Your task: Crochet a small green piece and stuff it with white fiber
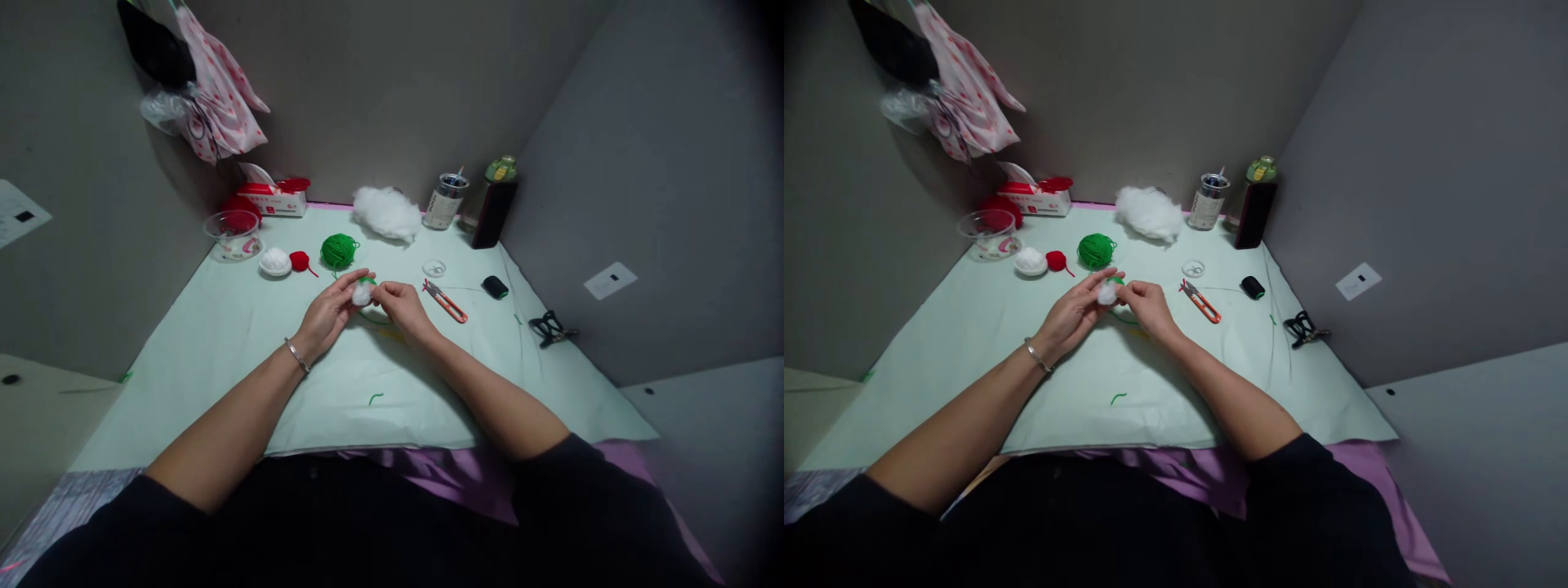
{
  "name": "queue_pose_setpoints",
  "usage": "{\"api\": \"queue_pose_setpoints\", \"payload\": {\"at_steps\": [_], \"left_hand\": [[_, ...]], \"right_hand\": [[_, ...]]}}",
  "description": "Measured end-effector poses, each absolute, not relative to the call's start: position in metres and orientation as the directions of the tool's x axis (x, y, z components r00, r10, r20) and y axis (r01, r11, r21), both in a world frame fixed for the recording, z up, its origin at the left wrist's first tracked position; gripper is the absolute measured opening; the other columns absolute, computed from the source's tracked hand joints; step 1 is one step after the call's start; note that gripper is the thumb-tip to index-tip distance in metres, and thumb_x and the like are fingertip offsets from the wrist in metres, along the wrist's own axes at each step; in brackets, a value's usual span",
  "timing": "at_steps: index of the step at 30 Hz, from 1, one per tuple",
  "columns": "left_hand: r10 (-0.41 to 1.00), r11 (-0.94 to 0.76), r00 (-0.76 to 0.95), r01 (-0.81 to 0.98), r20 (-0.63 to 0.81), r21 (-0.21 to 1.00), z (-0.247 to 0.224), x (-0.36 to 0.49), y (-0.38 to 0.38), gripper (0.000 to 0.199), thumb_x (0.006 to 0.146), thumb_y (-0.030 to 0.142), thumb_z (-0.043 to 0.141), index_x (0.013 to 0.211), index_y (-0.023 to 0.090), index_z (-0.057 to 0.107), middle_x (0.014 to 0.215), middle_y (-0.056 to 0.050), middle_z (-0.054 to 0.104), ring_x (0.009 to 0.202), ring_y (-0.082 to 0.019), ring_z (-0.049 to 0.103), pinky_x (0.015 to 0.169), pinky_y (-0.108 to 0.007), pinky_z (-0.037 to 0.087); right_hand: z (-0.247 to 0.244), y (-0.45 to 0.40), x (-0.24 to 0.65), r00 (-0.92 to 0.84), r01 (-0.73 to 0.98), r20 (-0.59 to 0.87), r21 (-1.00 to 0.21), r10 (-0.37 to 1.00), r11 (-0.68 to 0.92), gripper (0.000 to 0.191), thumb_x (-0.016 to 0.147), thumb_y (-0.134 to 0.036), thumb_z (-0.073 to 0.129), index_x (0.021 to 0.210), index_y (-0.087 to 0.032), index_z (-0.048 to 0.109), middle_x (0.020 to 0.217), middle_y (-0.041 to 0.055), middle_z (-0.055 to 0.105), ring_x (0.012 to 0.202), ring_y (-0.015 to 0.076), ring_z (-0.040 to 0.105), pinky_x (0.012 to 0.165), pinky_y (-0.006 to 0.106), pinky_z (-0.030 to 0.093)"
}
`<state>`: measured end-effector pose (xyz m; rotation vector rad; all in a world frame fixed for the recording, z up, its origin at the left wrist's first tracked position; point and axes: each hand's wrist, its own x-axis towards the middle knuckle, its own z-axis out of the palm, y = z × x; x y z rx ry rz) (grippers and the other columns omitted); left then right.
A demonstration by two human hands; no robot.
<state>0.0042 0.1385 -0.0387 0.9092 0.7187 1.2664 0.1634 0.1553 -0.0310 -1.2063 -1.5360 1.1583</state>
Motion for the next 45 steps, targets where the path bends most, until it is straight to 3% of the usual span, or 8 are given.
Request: {"api": "queue_pose_setpoints", "payload": {"at_steps": [8, 16, 22, 25, 31, 35, 45], "left_hand": [[0.982, 0.076, 0.189, -0.483, 0.02, 0.872, -0.042, 0.01, 0.134, 0.035, 0.084, 0.026, 0.079, 0.117, 0.018, 0.071, 0.119, -0.01, 0.075, 0.099, -0.019, 0.069, 0.095, -0.031, 0.053], [0.99, 0.123, 0.119, -0.464, -0.075, 0.877, -0.055, 0.013, 0.137, 0.026, 0.079, 0.021, 0.077, 0.104, 0.017, 0.069, 0.089, -0.003, 0.072, 0.083, -0.016, 0.066, 0.082, -0.029, 0.056], [0.996, 0.088, 0.047, -0.41, -0.075, 0.908, -0.058, 0.013, 0.143, 0.021, 0.075, 0.018, 0.07, 0.096, 0.016, 0.068, 0.08, -0.002, 0.068, 0.075, -0.015, 0.063, 0.076, -0.029, 0.054], [1.0, 0.019, -0.017, -0.345, -0.027, 0.938, -0.059, 0.013, 0.141, 0.023, 0.076, 0.018, 0.069, 0.098, 0.017, 0.066, 0.08, -0.001, 0.067, 0.073, -0.015, 0.061, 0.073, -0.028, 0.051], [0.988, -0.15, -0.072, -0.231, 0.137, 0.961, -0.05, 0.013, 0.135, 0.018, 0.085, 0.017, 0.067, 0.101, 0.022, 0.059, 0.088, 0.0, 0.067, 0.082, -0.016, 0.063, 0.081, -0.03, 0.051], [0.979, -0.204, -0.051, -0.214, 0.198, 0.955, -0.048, 0.013, 0.135, 0.019, 0.088, 0.019, 0.065, 0.103, 0.023, 0.055, 0.096, -0.002, 0.069, 0.09, -0.017, 0.065, 0.088, -0.032, 0.05], [0.989, -0.13, 0.031, -0.316, 0.148, 0.94, -0.05, 0.013, 0.131, 0.02, 0.09, 0.027, 0.07, 0.106, 0.023, 0.058, 0.104, -0.003, 0.073, 0.093, -0.016, 0.066, 0.089, -0.031, 0.05]], "right_hand": [[-0.032, 0.154, 0.158, -0.14, 0.283, 0.113, -0.947, 0.984, 0.149, 0.044, 0.087, -0.057, 0.056, 0.06, -0.021, 0.052, 0.055, -0.0054, 0.041, 0.056, 0.0109, 0.035, 0.056, 0.027, 0.029], [-0.036, 0.15, 0.16, -0.169, 0.569, 0.156, -0.791, 0.973, 0.225, 0.034, 0.094, -0.039, 0.056, 0.064, -0.021, 0.057, 0.057, -0.0035, 0.05, 0.059, 0.0137, 0.041, 0.061, 0.029, 0.025], [-0.035, 0.138, 0.156, -0.277, 0.672, 0.178, -0.667, 0.944, 0.322, 0.025, 0.099, -0.029, 0.048, 0.101, -0.022, 0.072, 0.08, 0.0045, 0.071, 0.071, 0.0202, 0.055, 0.07, 0.03, 0.03], [-0.032, 0.132, 0.153, -0.317, 0.657, 0.18, -0.666, 0.931, 0.352, 0.027, 0.097, -0.026, 0.048, 0.107, -0.021, 0.073, 0.083, 0.0062, 0.073, 0.071, 0.0209, 0.055, 0.071, 0.031, 0.031], [-0.023, 0.135, 0.157, -0.343, 0.523, 0.189, -0.775, 0.92, 0.354, 0.028, 0.094, -0.036, 0.051, 0.079, -0.02, 0.068, 0.069, -0.001, 0.06, 0.067, 0.0156, 0.05, 0.067, 0.028, 0.033], [-0.027, 0.145, 0.161, -0.33, 0.419, 0.177, -0.853, 0.927, 0.311, 0.033, 0.092, -0.045, 0.052, 0.074, -0.019, 0.063, 0.065, -0.0028, 0.053, 0.064, 0.014, 0.046, 0.063, 0.027, 0.033], [-0.038, 0.156, 0.163, -0.256, 0.326, 0.114, -0.925, 0.96, 0.197, 0.033, 0.081, -0.048, 0.059, 0.063, -0.02, 0.058, 0.059, -0.0041, 0.048, 0.059, 0.0121, 0.04, 0.06, 0.027, 0.033]]}}
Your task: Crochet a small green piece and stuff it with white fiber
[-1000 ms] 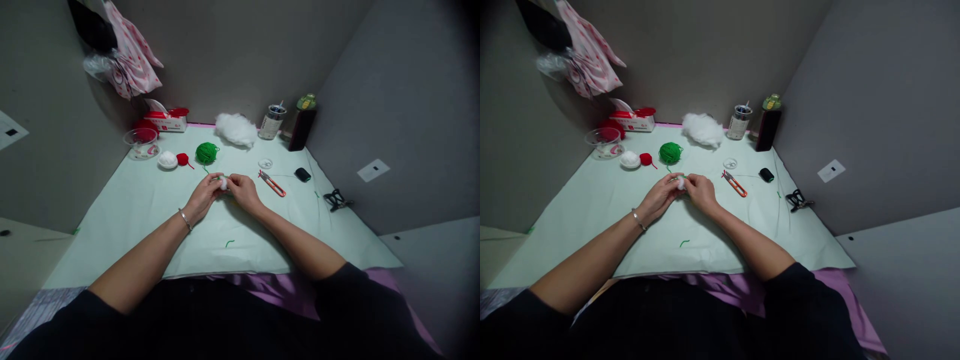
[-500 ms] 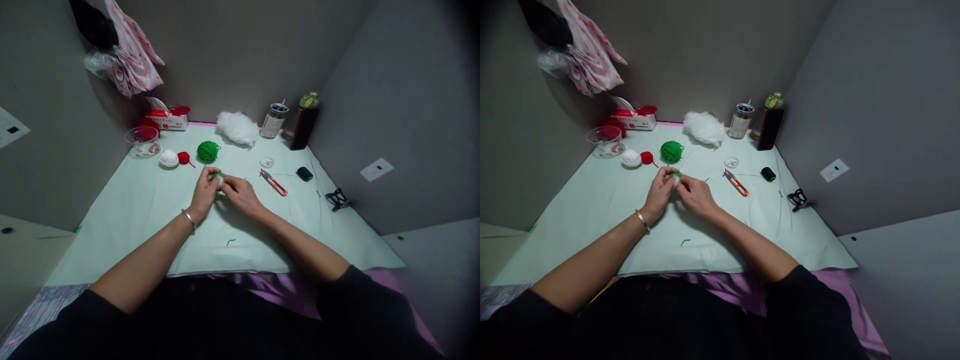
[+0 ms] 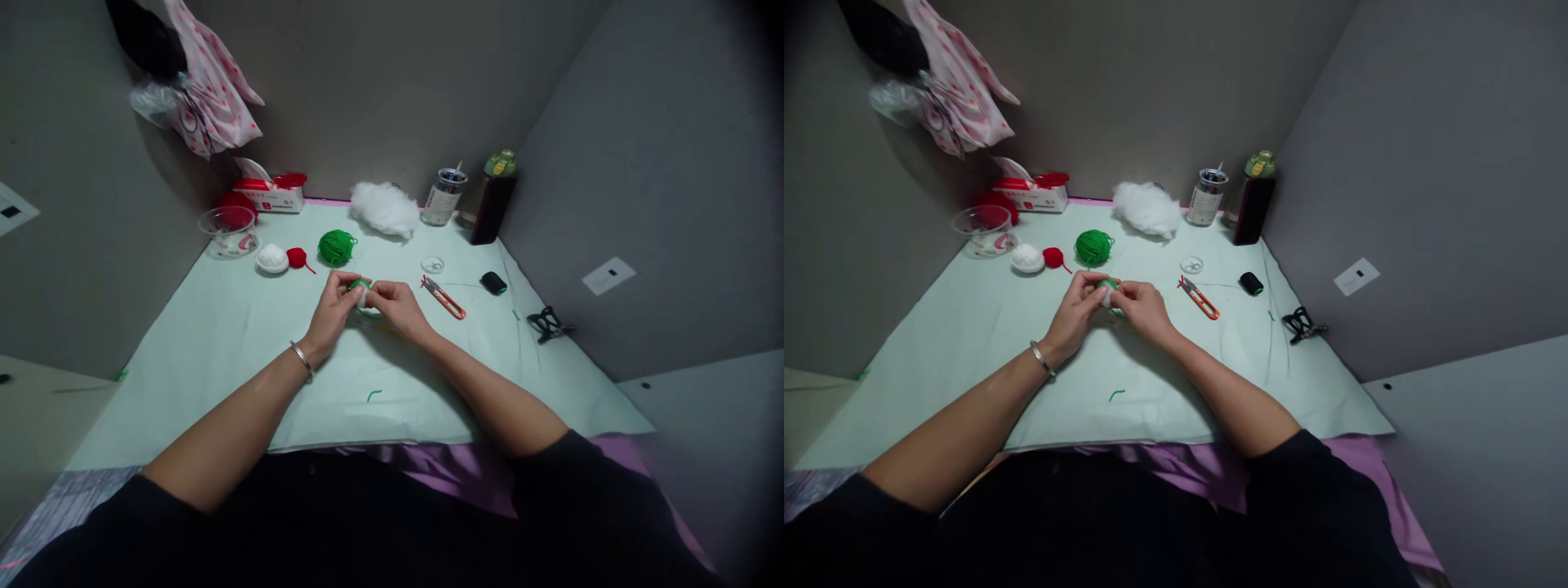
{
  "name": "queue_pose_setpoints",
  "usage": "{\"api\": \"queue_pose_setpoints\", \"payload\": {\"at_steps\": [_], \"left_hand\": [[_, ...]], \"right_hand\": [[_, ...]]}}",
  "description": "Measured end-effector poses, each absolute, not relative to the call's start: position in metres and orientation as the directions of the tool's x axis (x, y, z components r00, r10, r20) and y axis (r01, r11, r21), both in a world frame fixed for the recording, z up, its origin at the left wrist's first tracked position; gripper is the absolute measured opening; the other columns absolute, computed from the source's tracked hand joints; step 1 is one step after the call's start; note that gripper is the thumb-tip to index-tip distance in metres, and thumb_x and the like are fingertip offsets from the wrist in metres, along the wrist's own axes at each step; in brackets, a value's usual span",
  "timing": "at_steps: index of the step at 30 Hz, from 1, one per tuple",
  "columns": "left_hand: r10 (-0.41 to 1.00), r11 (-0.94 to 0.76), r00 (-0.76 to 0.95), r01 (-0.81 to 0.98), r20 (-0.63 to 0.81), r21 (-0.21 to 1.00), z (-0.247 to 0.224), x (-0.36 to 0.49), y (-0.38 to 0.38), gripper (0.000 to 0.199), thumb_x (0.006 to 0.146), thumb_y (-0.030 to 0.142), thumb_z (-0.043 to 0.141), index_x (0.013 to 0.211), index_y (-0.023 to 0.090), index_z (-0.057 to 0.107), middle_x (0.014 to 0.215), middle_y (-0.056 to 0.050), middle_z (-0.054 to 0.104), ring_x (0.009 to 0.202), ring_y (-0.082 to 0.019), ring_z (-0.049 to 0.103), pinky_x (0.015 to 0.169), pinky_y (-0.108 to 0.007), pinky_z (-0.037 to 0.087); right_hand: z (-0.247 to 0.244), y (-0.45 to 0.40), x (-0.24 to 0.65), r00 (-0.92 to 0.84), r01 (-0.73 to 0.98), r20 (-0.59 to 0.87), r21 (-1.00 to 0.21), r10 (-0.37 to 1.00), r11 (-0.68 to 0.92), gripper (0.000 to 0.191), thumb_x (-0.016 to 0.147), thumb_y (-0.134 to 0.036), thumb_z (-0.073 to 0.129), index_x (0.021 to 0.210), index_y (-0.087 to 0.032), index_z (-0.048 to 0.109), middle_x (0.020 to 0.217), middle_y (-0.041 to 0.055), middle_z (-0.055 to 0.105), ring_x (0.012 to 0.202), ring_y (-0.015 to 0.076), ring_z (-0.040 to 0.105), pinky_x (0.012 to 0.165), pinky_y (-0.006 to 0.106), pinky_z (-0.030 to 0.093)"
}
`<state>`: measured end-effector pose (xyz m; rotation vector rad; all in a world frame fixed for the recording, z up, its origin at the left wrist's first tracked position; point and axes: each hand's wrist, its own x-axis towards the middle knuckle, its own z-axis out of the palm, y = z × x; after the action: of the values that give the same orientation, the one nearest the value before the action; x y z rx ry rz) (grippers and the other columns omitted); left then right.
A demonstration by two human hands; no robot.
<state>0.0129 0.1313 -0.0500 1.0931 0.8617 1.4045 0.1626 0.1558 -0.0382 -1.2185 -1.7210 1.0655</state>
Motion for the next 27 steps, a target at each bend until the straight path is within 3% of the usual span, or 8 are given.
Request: {"api": "queue_pose_setpoints", "payload": {"at_steps": [4, 9, 14, 19, 24, 27], "left_hand": [[0.994, -0.036, 0.082, -0.373, 0.071, 0.927, -0.046, 0.013, 0.131, 0.027, 0.085, 0.026, 0.074, 0.107, 0.021, 0.058, 0.095, -0.003, 0.073, 0.085, -0.016, 0.067, 0.085, -0.031, 0.052], [0.998, 0.001, 0.056, -0.391, 0.023, 0.92, -0.045, 0.014, 0.134, 0.028, 0.079, 0.018, 0.071, 0.104, 0.02, 0.059, 0.097, -0.004, 0.072, 0.087, -0.016, 0.067, 0.087, -0.031, 0.052], [0.997, -0.064, -0.069, -0.346, 0.042, 0.936, -0.052, 0.016, 0.135, 0.026, 0.079, 0.012, 0.066, 0.103, 0.021, 0.06, 0.091, -0.002, 0.07, 0.087, -0.016, 0.065, 0.086, -0.03, 0.05], [0.989, -0.076, -0.146, -0.289, 0.034, 0.954, -0.059, 0.018, 0.136, 0.015, 0.083, 0.016, 0.064, 0.097, 0.021, 0.065, 0.075, 0.001, 0.064, 0.072, -0.016, 0.06, 0.073, -0.03, 0.048], [0.991, -0.039, -0.135, -0.334, -0.007, 0.942, -0.051, 0.017, 0.136, 0.013, 0.079, 0.017, 0.064, 0.091, 0.021, 0.063, 0.068, 0.003, 0.057, 0.064, -0.014, 0.053, 0.066, -0.028, 0.044], [0.995, 0.002, -0.089, -0.385, -0.039, 0.923, -0.045, 0.016, 0.135, 0.017, 0.074, 0.014, 0.064, 0.089, 0.02, 0.06, 0.074, 0.002, 0.061, 0.065, -0.013, 0.054, 0.066, -0.026, 0.045]], "right_hand": [[-0.041, 0.157, 0.162, -0.226, 0.366, 0.113, -0.911, 0.968, 0.192, 0.035, 0.081, -0.049, 0.06, 0.061, -0.021, 0.054, 0.058, -0.0044, 0.048, 0.058, 0.0118, 0.04, 0.059, 0.026, 0.032], [-0.036, 0.149, 0.16, -0.242, 0.478, 0.137, -0.845, 0.96, 0.241, 0.031, 0.087, -0.042, 0.06, 0.064, -0.021, 0.056, 0.058, -0.0042, 0.052, 0.058, 0.0129, 0.043, 0.06, 0.028, 0.028], [-0.027, 0.133, 0.154, -0.308, 0.572, 0.172, -0.752, 0.935, 0.327, 0.021, 0.094, -0.032, 0.056, 0.081, -0.021, 0.067, 0.073, 0.0002, 0.067, 0.069, 0.0173, 0.053, 0.069, 0.029, 0.033], [-0.025, 0.124, 0.147, -0.32, 0.593, 0.176, -0.729, 0.931, 0.342, 0.022, 0.096, -0.027, 0.053, 0.101, -0.022, 0.073, 0.083, 0.0047, 0.074, 0.075, 0.0205, 0.058, 0.075, 0.031, 0.036], [-0.029, 0.132, 0.147, -0.316, 0.489, 0.165, -0.816, 0.934, 0.309, 0.023, 0.093, -0.034, 0.053, 0.086, -0.02, 0.07, 0.074, -0.0003, 0.065, 0.071, 0.0167, 0.054, 0.07, 0.028, 0.037], [-0.034, 0.14, 0.15, -0.291, 0.42, 0.118, -0.876, 0.949, 0.237, 0.027, 0.089, -0.042, 0.055, 0.075, -0.021, 0.063, 0.064, -0.0037, 0.055, 0.064, 0.0142, 0.047, 0.062, 0.027, 0.032]]}}
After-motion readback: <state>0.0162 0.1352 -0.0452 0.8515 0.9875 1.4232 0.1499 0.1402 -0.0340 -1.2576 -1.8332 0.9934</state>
